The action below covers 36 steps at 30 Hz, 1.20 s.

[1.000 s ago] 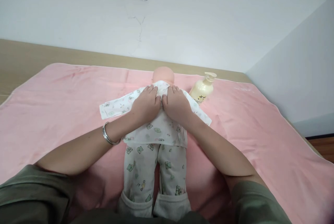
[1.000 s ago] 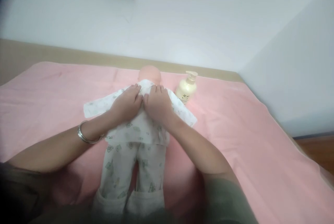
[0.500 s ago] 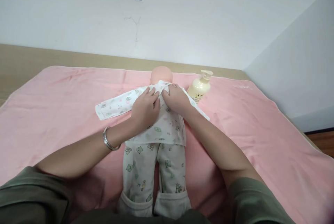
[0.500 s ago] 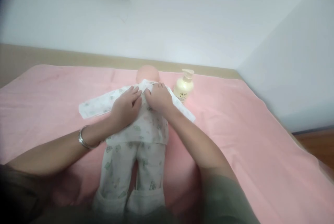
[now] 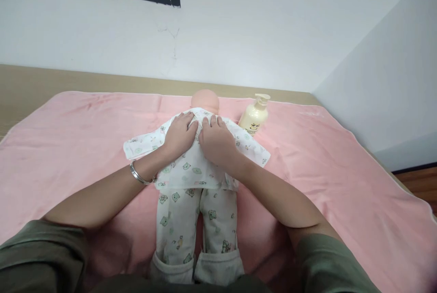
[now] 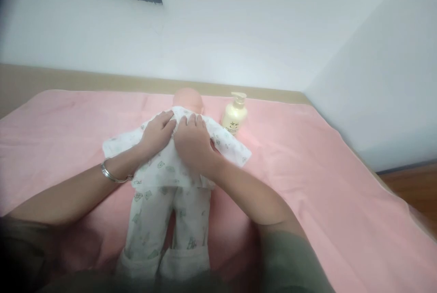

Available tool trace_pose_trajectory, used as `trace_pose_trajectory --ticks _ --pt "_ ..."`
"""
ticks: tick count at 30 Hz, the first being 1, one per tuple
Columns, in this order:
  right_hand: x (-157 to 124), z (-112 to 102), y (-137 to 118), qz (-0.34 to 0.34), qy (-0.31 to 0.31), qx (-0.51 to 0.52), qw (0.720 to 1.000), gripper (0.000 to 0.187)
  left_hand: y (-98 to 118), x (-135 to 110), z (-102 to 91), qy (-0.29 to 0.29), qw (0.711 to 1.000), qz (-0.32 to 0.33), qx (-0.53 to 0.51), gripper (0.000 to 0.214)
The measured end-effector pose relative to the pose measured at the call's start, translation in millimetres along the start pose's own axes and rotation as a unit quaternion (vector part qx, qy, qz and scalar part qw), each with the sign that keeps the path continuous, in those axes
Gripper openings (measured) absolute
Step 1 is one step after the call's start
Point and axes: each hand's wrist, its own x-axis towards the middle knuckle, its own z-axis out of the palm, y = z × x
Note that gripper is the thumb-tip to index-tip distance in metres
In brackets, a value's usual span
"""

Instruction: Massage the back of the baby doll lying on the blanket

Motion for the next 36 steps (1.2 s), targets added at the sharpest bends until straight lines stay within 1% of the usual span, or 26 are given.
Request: trace_pose_trajectory --ticks 3,5,8,10,15,17,18,21,22,23,24,26,27,28,29,31,33,36 --pt "13 -3 11 0.07 -0.02 0.074 0.995 0.05 4 -9 5.2 0.018 1.0 0.0 -0.005 0.046" --pt "20 -5 17 0.101 -0.033 0.111 0.988 0.052 6 -14 8.2 0.036 0.999 0.02 -0.014 0.049" --pt "23 -4 20 0.109 -0.027 0.133 0.985 0.052 5 -18 11.4 0.056 0.997 0.045 -0.026 0.048" --pt "22 -1 18 0.109 -0.014 0.134 0.985 0.051 4 -19 12.4 0.061 0.997 0.045 -0.033 0.047" --pt "20 3 17 0.11 -0.002 0.133 0.985 0.049 3 -16 12.5 0.041 0.999 0.007 -0.027 0.053" --pt "20 -5 21 0.103 -0.018 0.136 0.985 0.051 3 -15 12.9 0.04 0.999 0.002 -0.035 0.055" --pt "20 -12 24 0.09 -0.038 0.141 0.985 0.053 3 -15 13.2 0.043 0.998 0.003 -0.043 0.054" --pt "15 -41 31 0.022 -0.115 0.175 0.978 0.051 0 -15 14.6 0.055 0.996 0.003 -0.067 0.052" --pt "13 -49 31 0.008 -0.115 0.189 0.975 0.047 -1 -15 15.1 0.059 0.996 0.005 -0.072 0.052" --pt "12 -55 30 0.005 -0.091 0.199 0.976 0.045 -2 -15 15.7 0.061 0.995 0.006 -0.078 0.051" --pt "11 -56 28 0.014 -0.05 0.204 0.978 0.045 -3 -16 16.2 0.065 0.994 0.007 -0.083 0.05" --pt "10 -47 22 0.047 0.048 0.195 0.978 0.051 -4 -17 17.5 0.077 0.993 0.004 -0.092 0.049" --pt "11 -38 19 0.058 0.076 0.188 0.977 0.055 -4 -17 18.1 0.083 0.992 0.003 -0.093 0.048" --pt "12 -27 16 0.065 0.086 0.183 0.977 0.057 -5 -17 18.7 0.088 0.992 0.005 -0.091 0.047" --pt "13 -17 14 0.069 0.082 0.183 0.977 0.057 -5 -17 19.2 0.092 0.992 0.01 -0.085 0.047" --pt "15 -3 13 0.063 0.054 0.196 0.977 0.055 -5 -17 19.6 0.092 0.993 0.027 -0.065 0.047" --pt "17 0 15 0.053 0.044 0.214 0.974 0.054 -5 -17 19.1 0.085 0.995 0.039 -0.044 0.048" --pt "16 -6 17 0.047 0.074 0.231 0.969 0.058 -3 -17 17.4 0.069 0.996 0.037 -0.04 0.049"
